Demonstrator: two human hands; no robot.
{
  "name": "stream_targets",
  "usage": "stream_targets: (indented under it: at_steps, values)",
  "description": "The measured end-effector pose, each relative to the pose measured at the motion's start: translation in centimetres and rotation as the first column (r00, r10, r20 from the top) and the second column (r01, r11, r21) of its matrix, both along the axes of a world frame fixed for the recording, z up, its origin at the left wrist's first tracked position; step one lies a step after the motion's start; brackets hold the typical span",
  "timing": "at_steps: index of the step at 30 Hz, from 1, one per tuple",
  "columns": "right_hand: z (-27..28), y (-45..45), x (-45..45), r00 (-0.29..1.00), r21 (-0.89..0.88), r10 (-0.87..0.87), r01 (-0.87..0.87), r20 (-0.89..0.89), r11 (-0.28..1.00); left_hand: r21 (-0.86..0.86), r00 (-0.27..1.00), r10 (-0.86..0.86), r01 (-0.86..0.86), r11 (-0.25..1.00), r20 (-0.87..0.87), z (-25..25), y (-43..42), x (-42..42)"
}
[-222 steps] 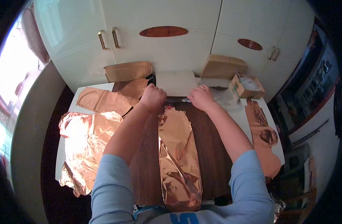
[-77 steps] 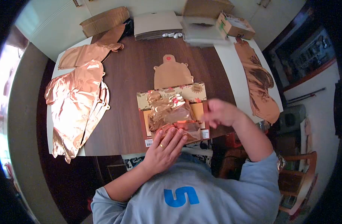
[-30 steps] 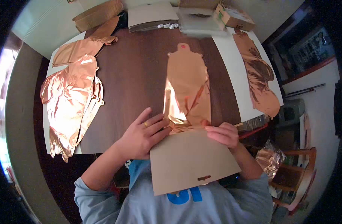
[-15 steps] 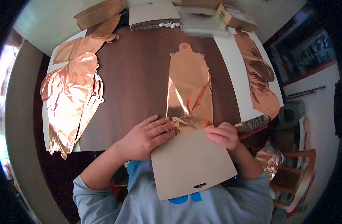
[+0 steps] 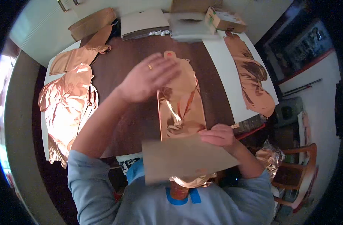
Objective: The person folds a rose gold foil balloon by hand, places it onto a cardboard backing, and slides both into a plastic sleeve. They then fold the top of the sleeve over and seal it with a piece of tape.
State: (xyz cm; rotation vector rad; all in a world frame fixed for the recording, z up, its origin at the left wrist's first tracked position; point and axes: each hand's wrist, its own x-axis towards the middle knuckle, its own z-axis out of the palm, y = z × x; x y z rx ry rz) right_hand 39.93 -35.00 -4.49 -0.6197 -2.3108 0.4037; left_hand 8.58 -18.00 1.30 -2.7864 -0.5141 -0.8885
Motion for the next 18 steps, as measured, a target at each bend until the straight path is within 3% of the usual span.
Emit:
stream_targets:
  at_steps: [2,5,8,15,18]
  values:
    - [-0.6,0.1,0.2,1.000,0.029,0.013,-0.013,-0.001,0.999,-0.016,0.995,0.092,-0.091,0.996,0.038,-0.3,1.5,0.4]
    - [-0.7,0.5,0.0,1.000,0.056,0.019,-0.018,-0.017,0.998,-0.258,0.944,-0.295,0.251,0.933,-0.148,-1.3,-1.1,3.0]
    - [-0.7,1.0,-0.5,0.999,0.075,0.037,-0.034,-0.034,0.997,-0.365,0.903,-0.348,0.245,0.898,-0.251,-4.1,-4.1,4.3]
    - [-0.2,2.7,-3.4,0.996,0.140,0.081,-0.075,-0.036,0.987,-0.435,0.887,-0.178,-0.029,0.900,-0.427,-4.4,-5.2,-1.1]
    - [0.4,2.8,-4.7,0.996,0.125,0.090,-0.088,-0.010,0.988,-0.402,0.925,-0.109,-0.051,0.914,-0.365,-4.1,-6.2,-3.0]
